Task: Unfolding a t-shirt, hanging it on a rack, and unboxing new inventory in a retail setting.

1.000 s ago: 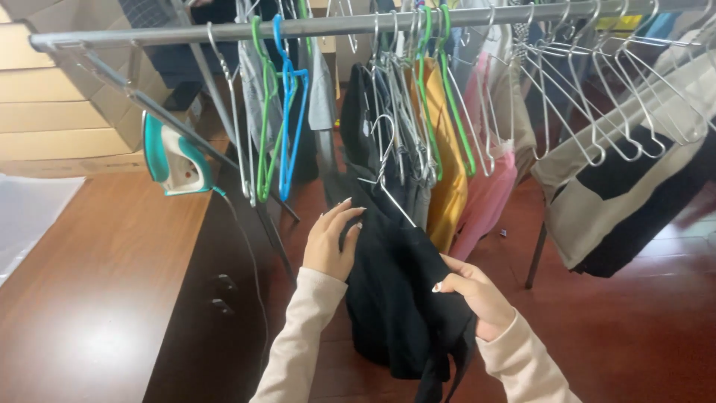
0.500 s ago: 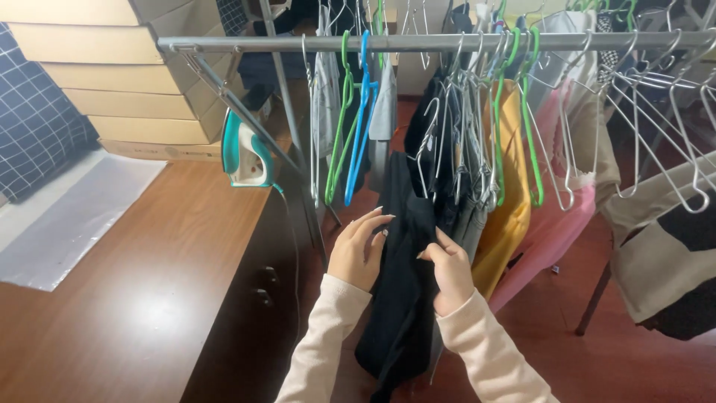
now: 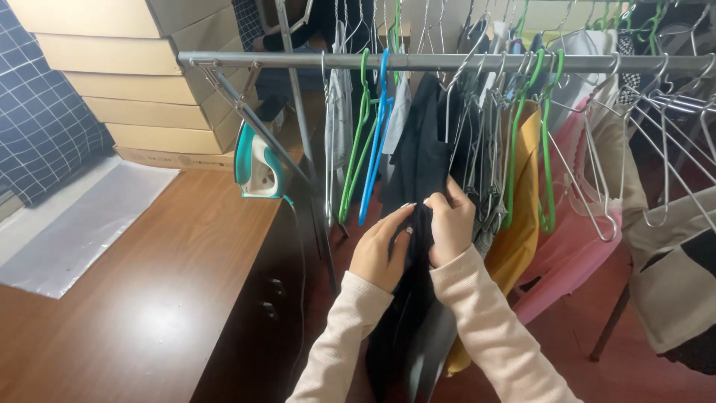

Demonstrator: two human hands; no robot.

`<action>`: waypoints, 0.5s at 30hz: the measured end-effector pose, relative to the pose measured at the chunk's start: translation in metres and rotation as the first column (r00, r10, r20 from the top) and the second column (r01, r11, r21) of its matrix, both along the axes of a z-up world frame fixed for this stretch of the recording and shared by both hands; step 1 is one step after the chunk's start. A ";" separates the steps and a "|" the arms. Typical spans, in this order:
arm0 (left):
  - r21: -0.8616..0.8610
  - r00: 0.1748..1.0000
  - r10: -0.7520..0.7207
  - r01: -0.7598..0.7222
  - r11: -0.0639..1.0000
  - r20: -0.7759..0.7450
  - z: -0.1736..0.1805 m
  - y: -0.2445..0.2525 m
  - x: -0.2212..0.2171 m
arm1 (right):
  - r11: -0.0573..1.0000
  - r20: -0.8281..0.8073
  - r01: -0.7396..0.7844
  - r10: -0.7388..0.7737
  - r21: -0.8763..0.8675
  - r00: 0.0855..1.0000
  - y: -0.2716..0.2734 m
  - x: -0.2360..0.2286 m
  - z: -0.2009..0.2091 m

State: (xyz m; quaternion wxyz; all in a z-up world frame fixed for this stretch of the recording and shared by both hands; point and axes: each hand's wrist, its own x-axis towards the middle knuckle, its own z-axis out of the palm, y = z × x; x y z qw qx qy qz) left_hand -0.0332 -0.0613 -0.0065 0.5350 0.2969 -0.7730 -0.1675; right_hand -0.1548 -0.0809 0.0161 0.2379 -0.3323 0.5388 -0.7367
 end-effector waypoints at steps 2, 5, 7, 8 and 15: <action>0.012 1.000 -0.007 0.007 1.000 0.004 0.005 -0.001 -0.006 | 1.000 0.010 0.018 -0.018 -0.008 1.000 -0.016 0.001 -0.003; 0.037 1.000 -0.022 0.022 0.999 0.015 0.010 -0.001 -0.011 | 0.998 -0.017 0.064 -0.064 0.008 0.998 -0.039 -0.005 -0.012; 0.048 0.999 -0.029 0.028 0.998 0.021 0.009 -0.002 -0.014 | 0.995 -0.055 0.092 -0.090 0.027 0.994 -0.045 -0.007 -0.011; 0.069 0.999 -0.031 0.029 0.997 0.022 0.007 -0.003 -0.015 | 0.995 -0.066 0.089 -0.086 0.046 0.994 -0.044 -0.006 -0.008; 0.096 0.998 -0.018 0.012 0.995 0.061 0.003 -0.004 -0.021 | 0.999 -0.009 0.045 -0.045 0.025 0.999 -0.024 0.008 0.017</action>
